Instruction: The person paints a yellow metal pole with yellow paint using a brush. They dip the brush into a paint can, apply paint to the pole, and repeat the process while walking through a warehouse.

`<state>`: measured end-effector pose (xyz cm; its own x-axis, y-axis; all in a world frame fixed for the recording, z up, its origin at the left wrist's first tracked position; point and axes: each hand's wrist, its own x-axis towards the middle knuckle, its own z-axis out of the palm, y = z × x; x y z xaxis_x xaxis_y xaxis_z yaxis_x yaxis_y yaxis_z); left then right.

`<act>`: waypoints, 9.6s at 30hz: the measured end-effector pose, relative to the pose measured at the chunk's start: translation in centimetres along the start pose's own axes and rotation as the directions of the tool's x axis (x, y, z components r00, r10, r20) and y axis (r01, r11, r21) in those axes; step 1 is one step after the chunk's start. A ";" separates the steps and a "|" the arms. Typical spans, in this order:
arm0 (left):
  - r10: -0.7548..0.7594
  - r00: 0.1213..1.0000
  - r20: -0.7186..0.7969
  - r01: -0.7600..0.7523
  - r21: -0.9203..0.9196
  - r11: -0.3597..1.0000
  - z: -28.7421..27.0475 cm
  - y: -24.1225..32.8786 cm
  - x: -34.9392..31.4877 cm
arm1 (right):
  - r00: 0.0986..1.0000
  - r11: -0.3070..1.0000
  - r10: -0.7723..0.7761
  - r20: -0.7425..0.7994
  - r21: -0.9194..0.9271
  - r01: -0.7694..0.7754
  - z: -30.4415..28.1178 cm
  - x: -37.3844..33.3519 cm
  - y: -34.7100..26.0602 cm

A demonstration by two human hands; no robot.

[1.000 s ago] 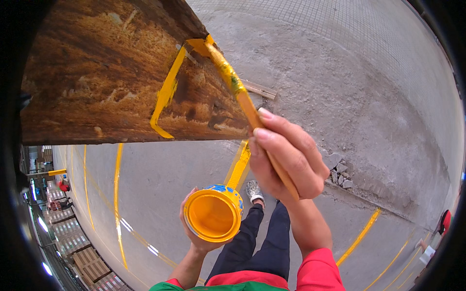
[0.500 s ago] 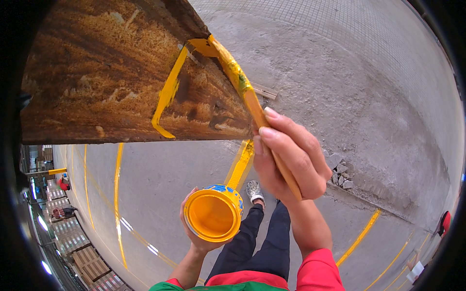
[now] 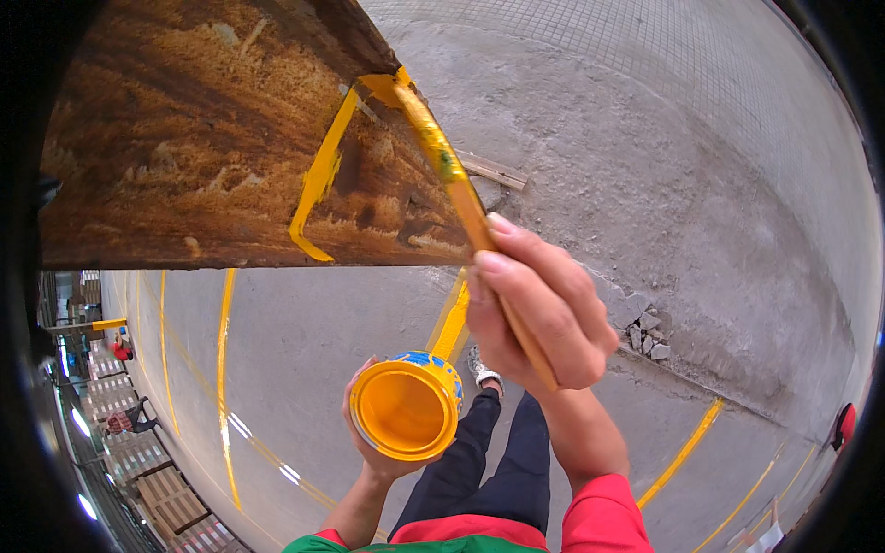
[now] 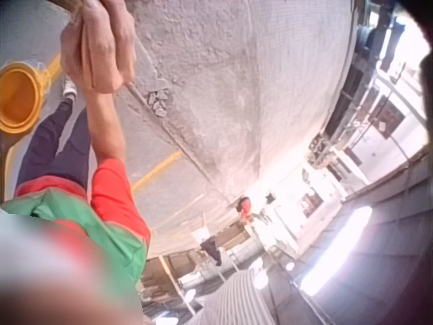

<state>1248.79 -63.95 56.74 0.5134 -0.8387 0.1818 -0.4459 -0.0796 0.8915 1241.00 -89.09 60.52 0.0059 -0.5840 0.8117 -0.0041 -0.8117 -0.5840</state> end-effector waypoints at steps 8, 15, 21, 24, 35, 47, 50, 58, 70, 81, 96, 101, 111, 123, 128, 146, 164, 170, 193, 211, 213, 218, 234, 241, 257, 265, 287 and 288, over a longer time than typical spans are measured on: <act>0.000 1.000 0.020 0.000 -0.036 0.999 -0.1 0.1 0.0 | 0.986 0.966 -0.143 0.083 -0.205 0.157 1.1 -0.3 -0.7; -0.016 1.000 -0.002 0.016 -0.007 1.000 -0.2 0.3 -0.2 | 0.973 0.951 -0.194 0.124 -0.220 0.218 1.4 -0.6 -0.7; -0.005 1.000 -0.007 0.006 0.026 1.000 -0.4 0.2 -0.1 | 0.966 0.950 -0.222 0.130 -0.195 0.245 1.4 -0.8 -1.3; 0.007 1.000 -0.006 -0.007 0.042 0.999 -0.4 0.2 -0.1 | 0.975 0.947 -0.165 0.152 -0.251 0.199 1.6 -0.7 -1.4; -0.001 1.000 -0.018 0.001 -0.001 1.000 -0.6 0.0 -0.4 | 0.981 0.945 -0.163 0.106 -0.269 0.187 1.7 -0.4 -1.2; -0.001 1.000 -0.011 0.002 0.032 0.999 -0.6 0.1 -0.4 | 0.988 0.963 -0.133 0.080 -0.226 0.148 1.0 0.3 -0.7; 0.001 1.000 -0.006 -0.001 0.030 1.000 -0.6 0.1 -0.5 | 0.991 0.970 -0.127 0.052 -0.201 0.135 0.8 0.3 -0.7; -0.010 1.000 0.000 0.010 0.041 0.999 -0.8 0.1 -0.5 | 0.987 0.971 -0.148 0.068 -0.177 0.158 0.7 0.3 -0.5; -0.004 1.000 0.001 0.004 0.077 0.997 -0.6 0.3 -0.1 | 0.986 0.986 -0.142 0.090 -0.077 0.149 2.8 0.0 -1.2; -0.010 1.000 0.012 0.009 0.051 0.999 -0.7 0.0 -0.2 | 0.981 0.983 -0.184 0.067 -0.014 0.185 4.3 -0.8 -0.4; -0.019 1.000 0.014 0.018 0.049 0.999 -0.8 0.0 -0.2 | 0.997 0.997 -0.077 0.025 -0.012 0.078 3.4 -1.1 0.0; -0.010 1.000 -0.001 0.010 0.055 0.998 -0.9 -0.1 -0.3 | 0.998 0.995 -0.058 0.032 0.079 0.056 3.6 -1.4 0.3; -0.021 1.000 -0.009 0.022 0.054 0.998 -0.8 0.3 -0.3 | 0.997 0.996 -0.053 0.053 0.081 0.048 3.7 -1.3 0.4; -0.020 1.000 0.003 0.020 0.050 0.999 -0.9 0.1 -0.6 | 1.000 0.994 -0.025 -0.018 0.110 0.027 3.8 -1.3 0.1; -0.026 1.000 0.011 0.026 0.040 0.999 -1.0 0.0 -0.7 | 0.998 0.998 -0.036 -0.049 0.058 0.039 3.8 -1.2 0.1; -0.012 1.000 0.008 0.011 0.067 0.998 -1.0 0.1 -0.9 | 0.999 0.996 0.003 -0.042 0.090 0.001 3.9 -1.3 -0.1; -0.021 1.000 0.016 0.020 0.065 0.998 -0.9 0.7 -0.6 | 0.999 0.988 -0.018 -0.049 0.154 0.025 4.2 -1.2 0.0; -0.001 1.000 0.012 0.000 0.051 0.999 -0.8 0.4 -0.5 | 0.998 0.998 -0.025 -0.058 0.056 0.028 3.3 -1.1 0.8; -0.002 1.000 0.014 0.002 0.052 0.999 -0.4 0.6 -0.3 | 0.964 0.884 0.219 0.150 0.388 -0.261 1.9 -1.3 0.9; -0.029 0.989 -0.146 0.030 0.006 1.000 2.2 3.2 0.6 | 0.943 0.895 0.177 0.283 0.353 -0.274 3.0 0.2 0.7; -0.048 0.978 -0.204 0.057 0.039 0.998 3.4 3.7 -0.1 | 0.896 0.802 0.266 0.356 0.434 -0.410 1.5 0.1 1.2; -0.163 0.931 -0.328 0.243 0.220 0.945 9.4 6.3 -4.2 | 0.728 0.554 0.463 0.505 0.477 -0.683 -9.1 0.9 6.7; -0.163 0.821 -0.548 0.253 0.092 0.963 19.3 6.0 2.2 | 0.420 0.278 0.344 0.840 0.336 -0.900 -14.0 12.4 8.5; -0.094 0.801 -0.591 0.125 0.011 0.992 21.5 5.1 8.0 | 0.319 0.877 0.063 0.946 0.101 -0.470 -8.3 13.2 6.9; -0.051 0.501 -0.864 0.328 0.135 0.935 30.1 8.5 15.4 | 0.047 0.897 -0.075 0.996 0.088 -0.432 -4.8 22.2 13.8; -0.047 0.349 -0.936 0.351 0.084 0.933 32.3 8.9 15.8 | -0.050 0.945 -0.209 0.977 0.188 -0.268 -3.5 24.0 12.6; -0.027 0.398 -0.917 0.385 0.140 0.912 29.7 9.5 14.3 | -0.399 0.618 -0.784 0.475 0.657 -0.431 -1.1 27.1 15.7; -0.024 0.391 -0.920 0.374 0.136 0.917 29.7 9.4 14.4 | -0.372 0.618 -0.786 0.494 0.651 -0.441 -1.2 27.2 15.7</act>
<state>1230.16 -92.75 55.42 0.8860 0.1693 0.4317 -0.3164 -0.4598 0.8297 1239.94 -117.74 73.40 0.4954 0.8550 0.1537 0.6454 -0.2438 -0.7239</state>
